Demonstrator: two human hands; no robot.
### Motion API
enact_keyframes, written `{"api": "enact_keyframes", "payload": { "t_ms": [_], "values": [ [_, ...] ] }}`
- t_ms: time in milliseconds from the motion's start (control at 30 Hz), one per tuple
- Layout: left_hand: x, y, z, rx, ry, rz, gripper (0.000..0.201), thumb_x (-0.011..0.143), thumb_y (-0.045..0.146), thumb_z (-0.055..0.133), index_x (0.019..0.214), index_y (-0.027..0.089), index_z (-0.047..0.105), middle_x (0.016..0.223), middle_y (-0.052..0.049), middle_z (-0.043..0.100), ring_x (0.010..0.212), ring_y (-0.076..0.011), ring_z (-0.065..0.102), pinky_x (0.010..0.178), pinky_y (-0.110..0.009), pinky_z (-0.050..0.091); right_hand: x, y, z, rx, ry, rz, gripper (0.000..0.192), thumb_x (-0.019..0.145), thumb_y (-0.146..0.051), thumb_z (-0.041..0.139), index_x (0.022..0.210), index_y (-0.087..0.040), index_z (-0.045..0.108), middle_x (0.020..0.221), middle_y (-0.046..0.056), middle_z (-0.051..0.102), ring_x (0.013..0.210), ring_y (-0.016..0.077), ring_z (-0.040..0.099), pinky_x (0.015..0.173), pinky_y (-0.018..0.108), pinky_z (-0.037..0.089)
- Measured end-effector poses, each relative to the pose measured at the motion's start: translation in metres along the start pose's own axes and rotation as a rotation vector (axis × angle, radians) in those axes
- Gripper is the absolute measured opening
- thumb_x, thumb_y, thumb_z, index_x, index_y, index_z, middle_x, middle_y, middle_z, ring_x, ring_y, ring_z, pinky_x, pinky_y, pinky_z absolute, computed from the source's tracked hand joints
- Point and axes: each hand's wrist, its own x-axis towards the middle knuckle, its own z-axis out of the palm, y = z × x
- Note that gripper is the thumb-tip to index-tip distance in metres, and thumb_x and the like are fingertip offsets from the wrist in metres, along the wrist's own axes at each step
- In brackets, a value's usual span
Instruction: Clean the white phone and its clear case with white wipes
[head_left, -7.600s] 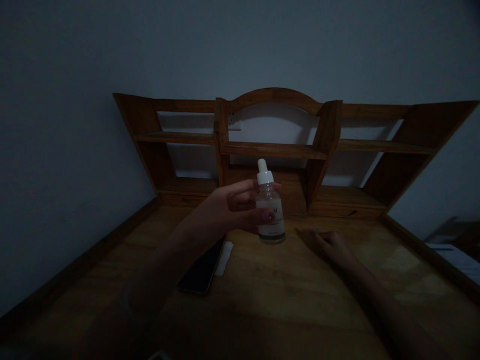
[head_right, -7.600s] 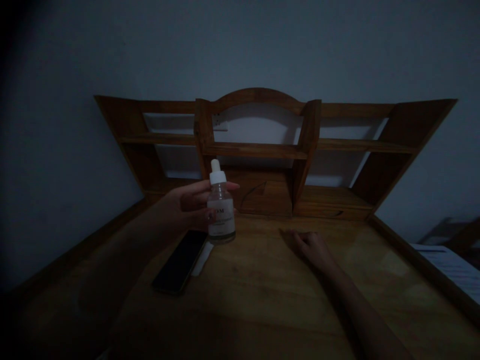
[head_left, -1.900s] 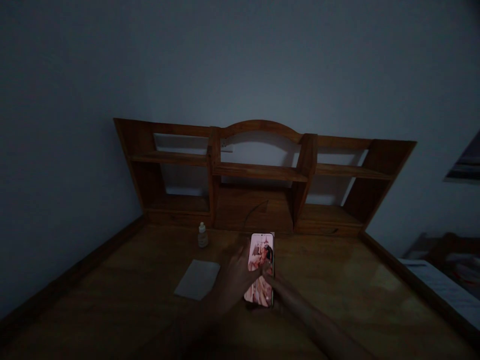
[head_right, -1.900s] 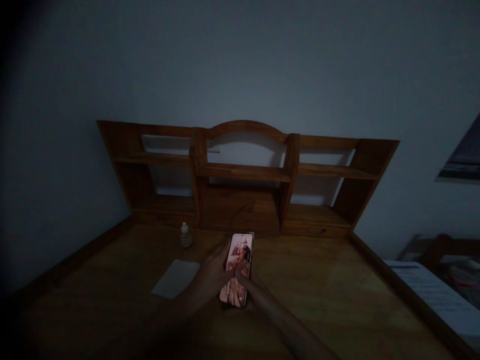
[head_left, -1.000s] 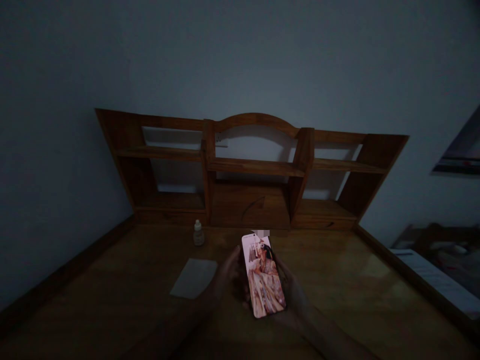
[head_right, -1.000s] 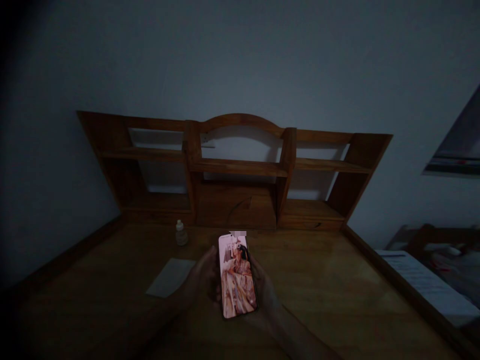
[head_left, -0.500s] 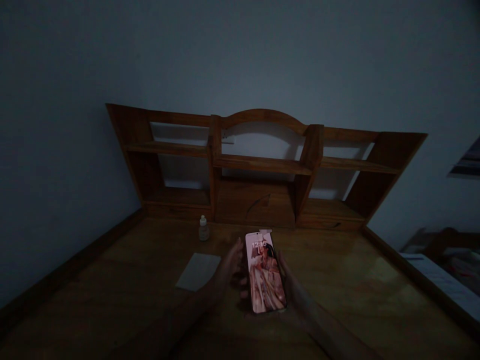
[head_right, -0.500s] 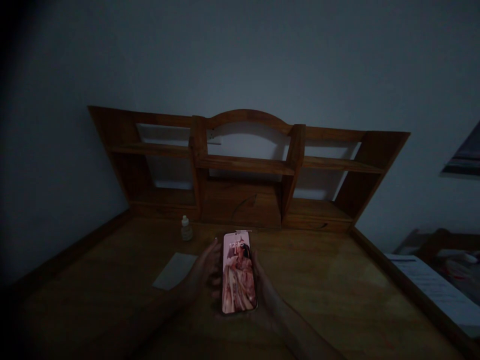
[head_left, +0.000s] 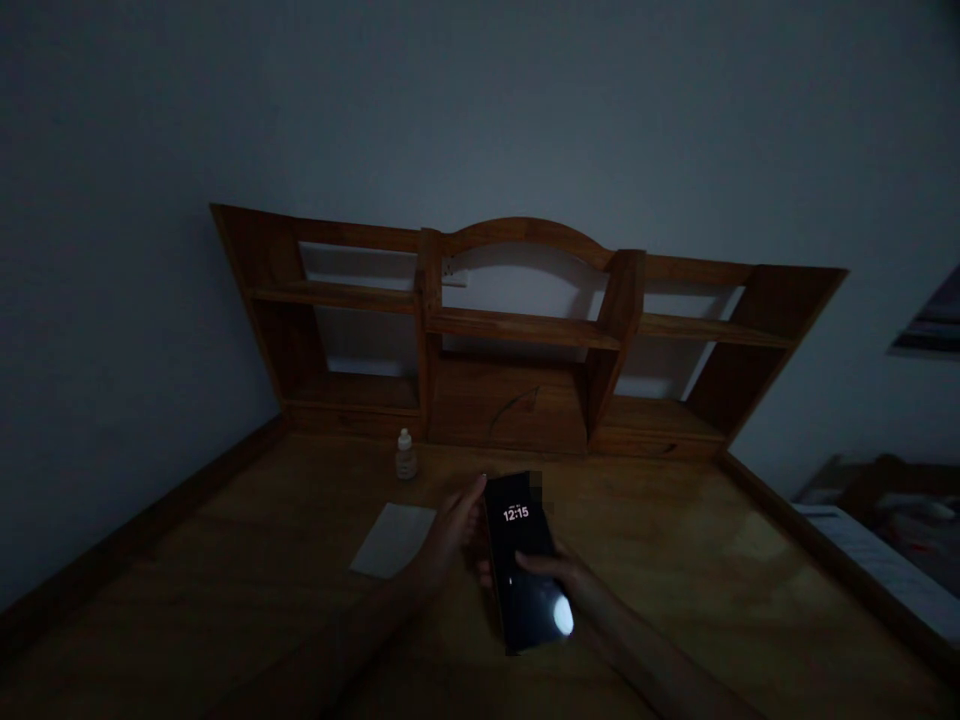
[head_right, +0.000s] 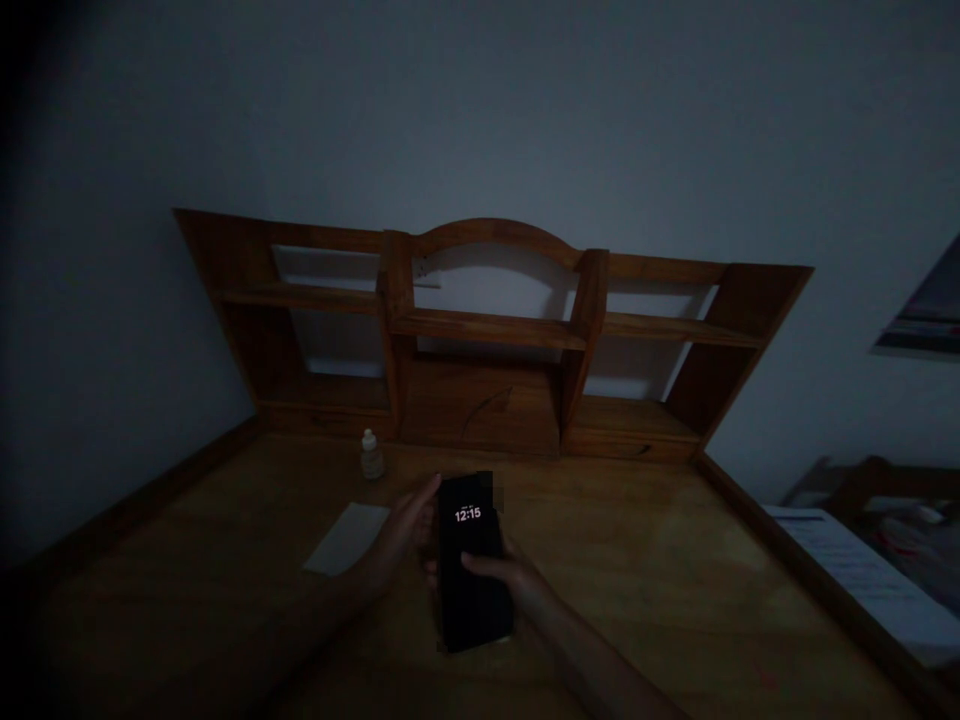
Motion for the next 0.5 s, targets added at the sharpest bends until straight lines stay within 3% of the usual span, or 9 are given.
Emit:
{"api": "enact_keyframes", "payload": {
  "t_ms": [100, 300, 500],
  "values": [
    [-0.003, -0.001, 0.002, 0.057, 0.002, 0.073, 0.054, 0.075, 0.069, 0.063, 0.074, 0.015, 0.062, 0.062, -0.003, 0.063, 0.051, -0.0125, 0.056, 0.048, -0.022, 0.036, 0.000, 0.000, 0.003, -0.071, 0.015, -0.060, 0.055, 0.077, -0.028, 0.080, 0.124, -0.010, 0.057, 0.112, 0.020, 0.073, 0.098, 0.0305, 0.072, 0.098, 0.050, 0.047],
    [-0.004, -0.002, 0.004, 0.035, -0.050, 0.055, 0.055, 0.078, 0.070, 0.058, 0.075, 0.016, 0.059, 0.059, -0.002, 0.062, 0.044, -0.0131, 0.055, 0.043, -0.022, 0.038, 0.000, 0.000, 0.006, -0.148, 0.025, -0.138, 0.052, 0.076, -0.035, 0.081, 0.118, -0.014, 0.058, 0.104, 0.015, 0.075, 0.092, 0.0291, 0.073, 0.092, 0.048, 0.050],
    [-0.001, -0.004, 0.002, -0.015, -0.093, 0.018, 0.054, 0.079, 0.068, 0.060, 0.071, 0.015, 0.059, 0.056, -0.003, 0.061, 0.042, -0.0131, 0.055, 0.042, -0.023, 0.037, -0.003, -0.002, 0.013, -0.197, 0.098, -0.114, 0.052, 0.073, -0.037, 0.081, 0.116, -0.016, 0.059, 0.101, 0.013, 0.075, 0.089, 0.0282, 0.072, 0.088, 0.045, 0.051]
  ]
}}
